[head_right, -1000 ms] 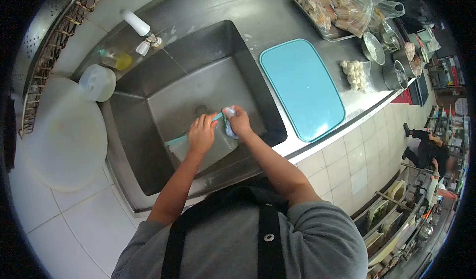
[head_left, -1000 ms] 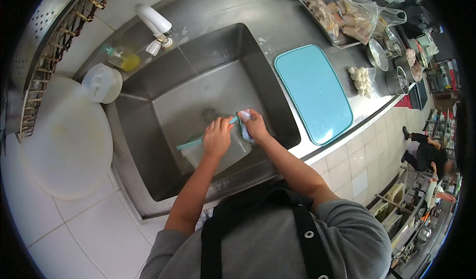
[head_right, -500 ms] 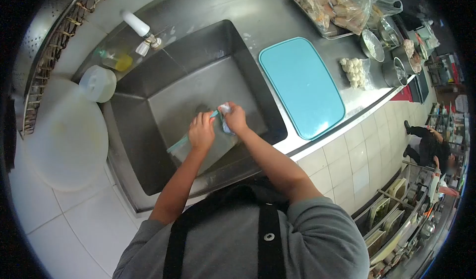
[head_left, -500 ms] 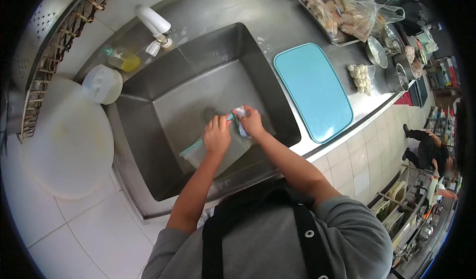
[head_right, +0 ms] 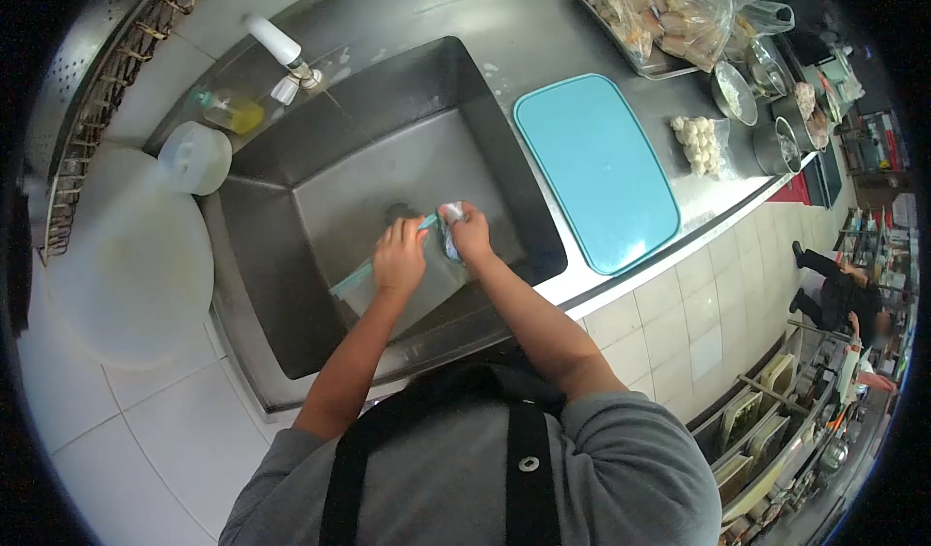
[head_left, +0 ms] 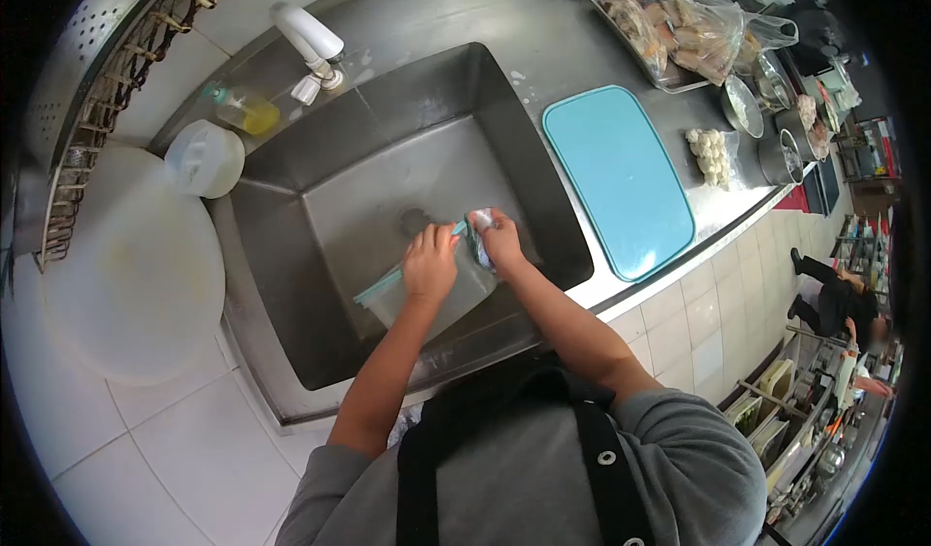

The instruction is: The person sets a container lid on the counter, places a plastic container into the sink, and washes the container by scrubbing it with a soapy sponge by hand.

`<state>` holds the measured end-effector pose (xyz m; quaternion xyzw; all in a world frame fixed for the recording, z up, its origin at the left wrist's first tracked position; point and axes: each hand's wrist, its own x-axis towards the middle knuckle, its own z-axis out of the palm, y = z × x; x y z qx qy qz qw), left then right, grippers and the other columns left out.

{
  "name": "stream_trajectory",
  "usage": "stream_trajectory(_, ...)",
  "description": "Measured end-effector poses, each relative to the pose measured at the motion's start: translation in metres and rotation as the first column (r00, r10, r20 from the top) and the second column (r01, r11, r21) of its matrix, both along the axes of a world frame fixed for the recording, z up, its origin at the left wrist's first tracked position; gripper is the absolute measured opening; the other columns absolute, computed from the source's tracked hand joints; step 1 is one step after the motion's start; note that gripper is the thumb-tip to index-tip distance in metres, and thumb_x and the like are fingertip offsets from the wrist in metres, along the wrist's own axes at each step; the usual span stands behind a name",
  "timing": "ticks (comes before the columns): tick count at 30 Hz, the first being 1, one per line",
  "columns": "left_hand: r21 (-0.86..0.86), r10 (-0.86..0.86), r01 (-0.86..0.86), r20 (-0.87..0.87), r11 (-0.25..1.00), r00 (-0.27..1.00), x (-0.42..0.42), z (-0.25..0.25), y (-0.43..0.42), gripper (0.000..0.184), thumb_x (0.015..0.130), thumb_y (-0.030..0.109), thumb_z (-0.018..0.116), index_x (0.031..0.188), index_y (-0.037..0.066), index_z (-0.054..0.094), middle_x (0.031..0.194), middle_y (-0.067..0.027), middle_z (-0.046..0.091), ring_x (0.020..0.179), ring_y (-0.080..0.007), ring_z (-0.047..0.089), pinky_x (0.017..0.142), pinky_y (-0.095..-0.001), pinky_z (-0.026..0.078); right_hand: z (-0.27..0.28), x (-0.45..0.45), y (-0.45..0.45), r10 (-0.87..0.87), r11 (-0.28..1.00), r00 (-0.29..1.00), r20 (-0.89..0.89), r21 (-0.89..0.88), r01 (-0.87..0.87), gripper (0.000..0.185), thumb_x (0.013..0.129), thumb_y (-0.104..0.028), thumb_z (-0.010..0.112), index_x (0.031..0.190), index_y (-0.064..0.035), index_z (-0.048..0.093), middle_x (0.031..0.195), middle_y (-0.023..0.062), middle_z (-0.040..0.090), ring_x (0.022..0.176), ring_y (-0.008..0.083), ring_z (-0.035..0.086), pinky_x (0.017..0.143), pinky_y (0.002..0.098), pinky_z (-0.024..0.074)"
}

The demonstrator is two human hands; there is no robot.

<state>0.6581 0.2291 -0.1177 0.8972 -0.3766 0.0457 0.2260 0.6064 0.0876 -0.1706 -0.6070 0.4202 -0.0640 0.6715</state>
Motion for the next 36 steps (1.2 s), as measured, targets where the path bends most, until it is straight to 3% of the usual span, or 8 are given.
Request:
stream_trajectory(5, -0.009, 0.030, -0.030, -0.010, 1.000, 1.000, -0.002, -0.006, 0.005, 0.018, 0.092, 0.020, 0.055, 0.108, 0.012, 0.057, 0.095, -0.0071, 0.059, 0.085, -0.0281, 0.060, 0.072, -0.0418, 0.047, 0.038, 0.003, 0.015, 0.185, 0.896, 0.978, 0.100, -0.426, -0.126, 0.017, 0.084, -0.017, 0.069, 0.092, -0.0020, 0.067, 0.081, 0.0178, 0.068, 0.074, 0.0250, 0.064, 0.068, 0.0366, 0.0482)
stream_trajectory(8, -0.003, 0.003, -0.003, -0.027, 1.000, 1.000, 0.002, -0.003, 0.001, 0.018, 0.092, 0.019, 0.055, 0.108, 0.011, 0.057, 0.095, -0.0077, 0.059, 0.086, -0.0285, 0.060, 0.072, -0.0415, 0.047, 0.001, 0.007, -0.003, 0.108, 0.948, 0.993, -0.040, -0.298, -0.115, 0.021, 0.085, -0.022, 0.071, 0.091, -0.0020, 0.067, 0.075, 0.0118, 0.066, 0.068, 0.0160, 0.057, 0.065, 0.0334, 0.0468)
stream_trajectory(15, -0.005, 0.030, -0.031, -0.033, 1.000, 0.999, 0.002, -0.004, 0.001, 0.019, 0.091, 0.018, 0.055, 0.108, 0.010, 0.057, 0.095, -0.0082, 0.059, 0.088, -0.0295, 0.060, 0.075, -0.0416, 0.047, 0.032, 0.001, 0.010, 0.095, 0.930, 0.995, 0.032, -0.360, -0.077, 0.024, 0.083, -0.024, 0.073, 0.090, -0.0018, 0.067, 0.076, 0.0149, 0.067, 0.067, 0.0189, 0.059, 0.064, 0.0350, 0.0473)
stream_trajectory(18, -0.001, 0.020, -0.020, -0.023, 1.000, 1.000, 0.003, -0.004, -0.002, 0.019, 0.091, 0.018, 0.056, 0.108, 0.010, 0.057, 0.095, -0.0084, 0.059, 0.088, -0.0296, 0.060, 0.075, -0.0419, 0.047, 0.029, 0.007, -0.003, 0.139, 0.926, 0.986, -0.094, -0.341, -0.163, 0.024, 0.083, -0.023, 0.073, 0.091, -0.0014, 0.067, 0.077, 0.0164, 0.067, 0.067, 0.0192, 0.059, 0.065, 0.0351, 0.0476)
stream_trajectory(22, -0.017, 0.029, -0.029, -0.005, 0.999, 1.000, 0.003, -0.006, 0.002, 0.019, 0.091, 0.018, 0.056, 0.108, 0.010, 0.056, 0.095, -0.0086, 0.059, 0.088, -0.0291, 0.060, 0.075, -0.0419, 0.047, 0.046, -0.003, 0.015, 0.178, 0.910, 0.983, 0.041, -0.387, -0.149, 0.025, 0.082, -0.024, 0.074, 0.092, -0.0016, 0.067, 0.078, 0.0162, 0.067, 0.069, 0.0202, 0.062, 0.066, 0.0352, 0.0481)
stream_trajectory(25, -0.003, 0.011, -0.011, -0.001, 1.000, 1.000, 0.003, -0.004, -0.002, 0.019, 0.091, 0.018, 0.056, 0.108, 0.010, 0.056, 0.095, -0.0086, 0.059, 0.088, -0.0286, 0.060, 0.075, -0.0416, 0.047, 0.030, -0.004, 0.002, 0.176, 0.918, 0.977, -0.118, -0.338, -0.206, 0.022, 0.083, -0.021, 0.072, 0.092, -0.0019, 0.067, 0.079, 0.0161, 0.067, 0.070, 0.0200, 0.061, 0.067, 0.0344, 0.0482)
stream_trajectory(31, 0.009, 0.002, -0.002, -0.008, 1.000, 1.000, 0.000, 0.000, 0.000, 0.018, 0.091, 0.019, 0.056, 0.108, 0.011, 0.057, 0.095, -0.0069, 0.059, 0.087, -0.0284, 0.060, 0.074, -0.0413, 0.047, -0.003, -0.004, 0.007, -0.047, 0.984, 0.994, 0.100, -0.169, 0.063, 0.016, 0.087, -0.018, 0.067, 0.093, -0.0029, 0.067, 0.076, 0.0064, 0.065, 0.069, 0.0126, 0.056, 0.064, 0.0309, 0.0462)
stream_trajectory(36, -0.009, 0.026, -0.026, 0.015, 1.000, 1.000, 0.002, -0.006, 0.001, 0.018, 0.091, 0.020, 0.055, 0.107, 0.011, 0.057, 0.094, -0.0064, 0.059, 0.086, -0.0280, 0.060, 0.074, -0.0414, 0.047, 0.038, 0.004, 0.010, 0.165, 0.951, 0.983, 0.081, -0.278, -0.137, 0.019, 0.087, -0.021, 0.069, 0.092, -0.0023, 0.066, 0.074, 0.0032, 0.063, 0.066, 0.0108, 0.053, 0.062, 0.0304, 0.0449)
